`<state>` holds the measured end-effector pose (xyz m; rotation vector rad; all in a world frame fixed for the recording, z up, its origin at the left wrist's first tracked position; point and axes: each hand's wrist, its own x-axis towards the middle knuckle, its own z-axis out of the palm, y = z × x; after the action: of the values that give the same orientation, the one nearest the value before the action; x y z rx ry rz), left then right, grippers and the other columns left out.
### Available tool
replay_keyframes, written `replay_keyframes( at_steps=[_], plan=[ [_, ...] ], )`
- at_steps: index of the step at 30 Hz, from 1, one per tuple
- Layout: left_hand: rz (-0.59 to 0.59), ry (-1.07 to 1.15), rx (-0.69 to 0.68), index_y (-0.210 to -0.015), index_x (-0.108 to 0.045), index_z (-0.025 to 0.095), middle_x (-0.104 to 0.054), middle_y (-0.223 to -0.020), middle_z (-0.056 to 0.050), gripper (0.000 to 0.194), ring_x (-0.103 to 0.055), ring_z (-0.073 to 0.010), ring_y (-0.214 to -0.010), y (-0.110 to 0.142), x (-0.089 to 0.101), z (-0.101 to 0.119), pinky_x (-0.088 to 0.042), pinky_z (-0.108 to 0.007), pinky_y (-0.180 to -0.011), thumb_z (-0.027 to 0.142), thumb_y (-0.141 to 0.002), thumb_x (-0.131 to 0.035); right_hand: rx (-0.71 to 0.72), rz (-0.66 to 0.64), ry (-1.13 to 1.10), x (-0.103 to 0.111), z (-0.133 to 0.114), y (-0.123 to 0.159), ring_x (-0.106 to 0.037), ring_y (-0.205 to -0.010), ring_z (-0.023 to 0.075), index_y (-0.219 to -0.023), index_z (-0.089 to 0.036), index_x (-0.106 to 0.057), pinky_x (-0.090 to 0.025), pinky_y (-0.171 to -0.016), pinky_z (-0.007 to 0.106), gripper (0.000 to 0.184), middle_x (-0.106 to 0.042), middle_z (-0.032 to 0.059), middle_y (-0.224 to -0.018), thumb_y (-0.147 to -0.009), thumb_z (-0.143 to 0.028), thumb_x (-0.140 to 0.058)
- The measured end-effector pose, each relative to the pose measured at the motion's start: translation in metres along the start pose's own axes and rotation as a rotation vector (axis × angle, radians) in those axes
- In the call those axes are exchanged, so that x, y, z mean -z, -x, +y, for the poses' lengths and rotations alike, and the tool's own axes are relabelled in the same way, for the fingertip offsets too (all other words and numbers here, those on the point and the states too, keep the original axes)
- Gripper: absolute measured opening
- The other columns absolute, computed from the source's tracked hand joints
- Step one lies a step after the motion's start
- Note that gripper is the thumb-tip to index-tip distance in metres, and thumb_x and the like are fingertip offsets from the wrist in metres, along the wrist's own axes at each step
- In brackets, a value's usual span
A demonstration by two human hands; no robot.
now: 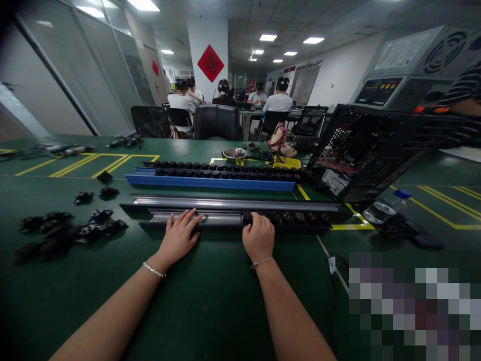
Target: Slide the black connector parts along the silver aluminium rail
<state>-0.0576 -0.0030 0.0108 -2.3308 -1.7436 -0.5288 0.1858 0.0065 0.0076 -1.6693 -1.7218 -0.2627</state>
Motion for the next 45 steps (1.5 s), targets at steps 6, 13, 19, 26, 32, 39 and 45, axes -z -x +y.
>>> replay_keyframes(
  at_steps=[6, 13, 19, 26, 32, 39, 45],
  plan=[
    [0.014, -0.003, -0.011, -0.13, -0.047, 0.03, -0.042, -0.142, -0.006, 0.049, -0.035, -0.0268, -0.131, 0.0008, -0.0007, -0.0007, -0.018, -0.056, -0.109, 0.027, -0.081, -0.048, 0.039, -0.005, -0.032, -0.0015, 0.0006, 0.0002, -0.055, -0.095, 0.0242, -0.105, -0.015, -0.057, -0.042, -0.085, 0.038, 0.032, -0.064, 0.0096, -0.095, -0.075, -0.013, -0.046],
    [-0.003, -0.012, -0.011, -0.13, -0.046, 0.03, -0.041, -0.143, -0.005, 0.049, -0.034, -0.0261, -0.132, 0.0006, -0.0009, -0.0013, -0.017, -0.056, -0.109, 0.028, -0.081, -0.047, 0.067, -0.036, -0.07, 0.0001, -0.0008, 0.0, -0.056, -0.093, 0.0234, -0.104, -0.013, -0.058, -0.043, -0.085, 0.038, 0.03, -0.065, 0.0103, -0.095, -0.076, -0.013, -0.047],
    [0.006, -0.006, -0.01, -0.13, -0.046, 0.03, -0.04, -0.143, -0.005, 0.049, -0.034, -0.0259, -0.132, 0.0009, -0.0019, -0.002, -0.017, -0.055, -0.11, 0.027, -0.081, -0.048, 0.073, -0.032, -0.099, -0.0005, 0.0005, -0.0003, -0.057, -0.092, 0.0229, -0.101, -0.013, -0.059, -0.044, -0.085, 0.038, 0.029, -0.066, 0.01, -0.094, -0.076, -0.012, -0.046],
    [-0.006, -0.017, -0.011, -0.13, -0.045, 0.03, -0.04, -0.143, -0.005, 0.049, -0.034, -0.026, -0.132, 0.0007, -0.0007, -0.0013, -0.017, -0.056, -0.109, 0.028, -0.081, -0.047, 0.158, -0.052, -0.141, -0.0032, -0.0001, 0.001, -0.057, -0.094, 0.0219, -0.099, -0.012, -0.061, -0.044, -0.088, 0.036, 0.029, -0.066, 0.0103, -0.096, -0.075, -0.012, -0.045],
    [0.002, -0.036, -0.017, -0.13, -0.046, 0.029, -0.041, -0.142, -0.005, 0.049, -0.035, -0.0263, -0.131, 0.0008, 0.0018, -0.0001, -0.019, -0.055, -0.109, 0.026, -0.081, -0.049, 0.115, -0.046, -0.125, -0.0021, 0.0025, -0.0001, -0.053, -0.104, 0.0238, -0.096, -0.014, -0.064, -0.039, -0.095, 0.04, 0.028, -0.067, 0.0093, -0.098, -0.074, -0.013, -0.047],
    [0.005, -0.045, -0.023, -0.131, -0.045, 0.029, -0.04, -0.143, -0.005, 0.05, -0.033, -0.0261, -0.132, 0.0014, -0.0005, -0.0007, -0.017, -0.055, -0.11, 0.027, -0.081, -0.048, 0.12, -0.105, -0.097, -0.0002, -0.0003, 0.0004, -0.049, -0.112, 0.0238, -0.093, -0.016, -0.065, -0.031, -0.101, 0.041, 0.027, -0.067, 0.0061, -0.105, -0.073, -0.012, -0.047],
    [0.012, -0.046, -0.029, -0.131, -0.044, 0.028, -0.041, -0.143, -0.005, 0.051, -0.033, -0.0262, -0.132, 0.0011, -0.001, -0.0003, -0.017, -0.055, -0.109, 0.027, -0.081, -0.047, 0.151, -0.156, -0.084, 0.0009, -0.0057, 0.002, -0.045, -0.118, 0.0246, -0.097, -0.018, -0.065, -0.026, -0.104, 0.044, 0.031, -0.065, 0.0059, -0.11, -0.074, -0.012, -0.046]
  ],
)
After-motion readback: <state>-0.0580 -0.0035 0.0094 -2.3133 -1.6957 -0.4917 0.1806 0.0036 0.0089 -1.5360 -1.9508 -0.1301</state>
